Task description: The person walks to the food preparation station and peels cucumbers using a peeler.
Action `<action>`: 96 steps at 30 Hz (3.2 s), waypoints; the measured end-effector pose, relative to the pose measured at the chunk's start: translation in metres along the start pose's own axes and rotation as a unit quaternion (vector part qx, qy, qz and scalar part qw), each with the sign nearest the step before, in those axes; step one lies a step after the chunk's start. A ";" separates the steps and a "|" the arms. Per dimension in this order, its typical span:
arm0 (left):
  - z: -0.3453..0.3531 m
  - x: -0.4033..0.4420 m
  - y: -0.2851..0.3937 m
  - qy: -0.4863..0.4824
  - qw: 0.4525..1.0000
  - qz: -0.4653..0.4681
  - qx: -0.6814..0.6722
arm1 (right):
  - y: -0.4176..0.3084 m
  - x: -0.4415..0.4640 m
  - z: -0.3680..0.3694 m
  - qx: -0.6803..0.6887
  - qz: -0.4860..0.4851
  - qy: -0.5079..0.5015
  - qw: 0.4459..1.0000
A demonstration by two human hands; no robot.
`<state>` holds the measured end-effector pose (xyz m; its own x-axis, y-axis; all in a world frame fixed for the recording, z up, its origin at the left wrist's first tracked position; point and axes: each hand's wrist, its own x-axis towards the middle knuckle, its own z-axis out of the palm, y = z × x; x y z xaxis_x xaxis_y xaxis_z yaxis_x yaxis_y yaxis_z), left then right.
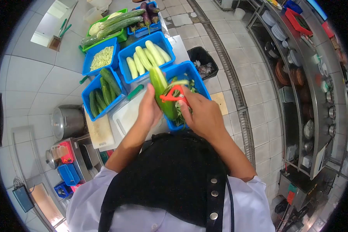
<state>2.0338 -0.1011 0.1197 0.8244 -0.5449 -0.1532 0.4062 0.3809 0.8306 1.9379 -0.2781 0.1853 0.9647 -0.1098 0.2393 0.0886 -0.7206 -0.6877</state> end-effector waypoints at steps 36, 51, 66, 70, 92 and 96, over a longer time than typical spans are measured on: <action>-0.020 -0.004 0.003 0.113 0.993 0.005 0.020 | -0.023 0.012 0.045 0.065 -0.019 -0.014 0.998; -0.024 0.025 0.027 0.153 0.986 -0.038 0.054 | -0.009 -0.004 0.015 0.132 0.075 -0.025 0.988; -0.009 0.031 0.014 0.181 0.982 -0.008 0.045 | 0.003 -0.011 0.050 0.070 -0.024 0.016 0.997; -0.038 0.048 0.019 0.201 0.979 0.004 -0.013 | 0.013 -0.044 0.043 0.046 0.018 -0.123 0.991; 0.004 0.029 0.006 0.084 0.993 -0.034 0.070 | -0.004 0.026 0.037 0.052 0.020 0.045 0.997; -0.022 0.049 0.013 0.167 0.985 -0.008 0.045 | -0.005 -0.005 0.041 0.051 -0.003 -0.023 0.998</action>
<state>2.0882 -0.1065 0.1116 0.9075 -0.2688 -0.3227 0.3970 0.2985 0.8679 1.9428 -0.2461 0.1597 0.9741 -0.0730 0.2142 0.1171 -0.6471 -0.7534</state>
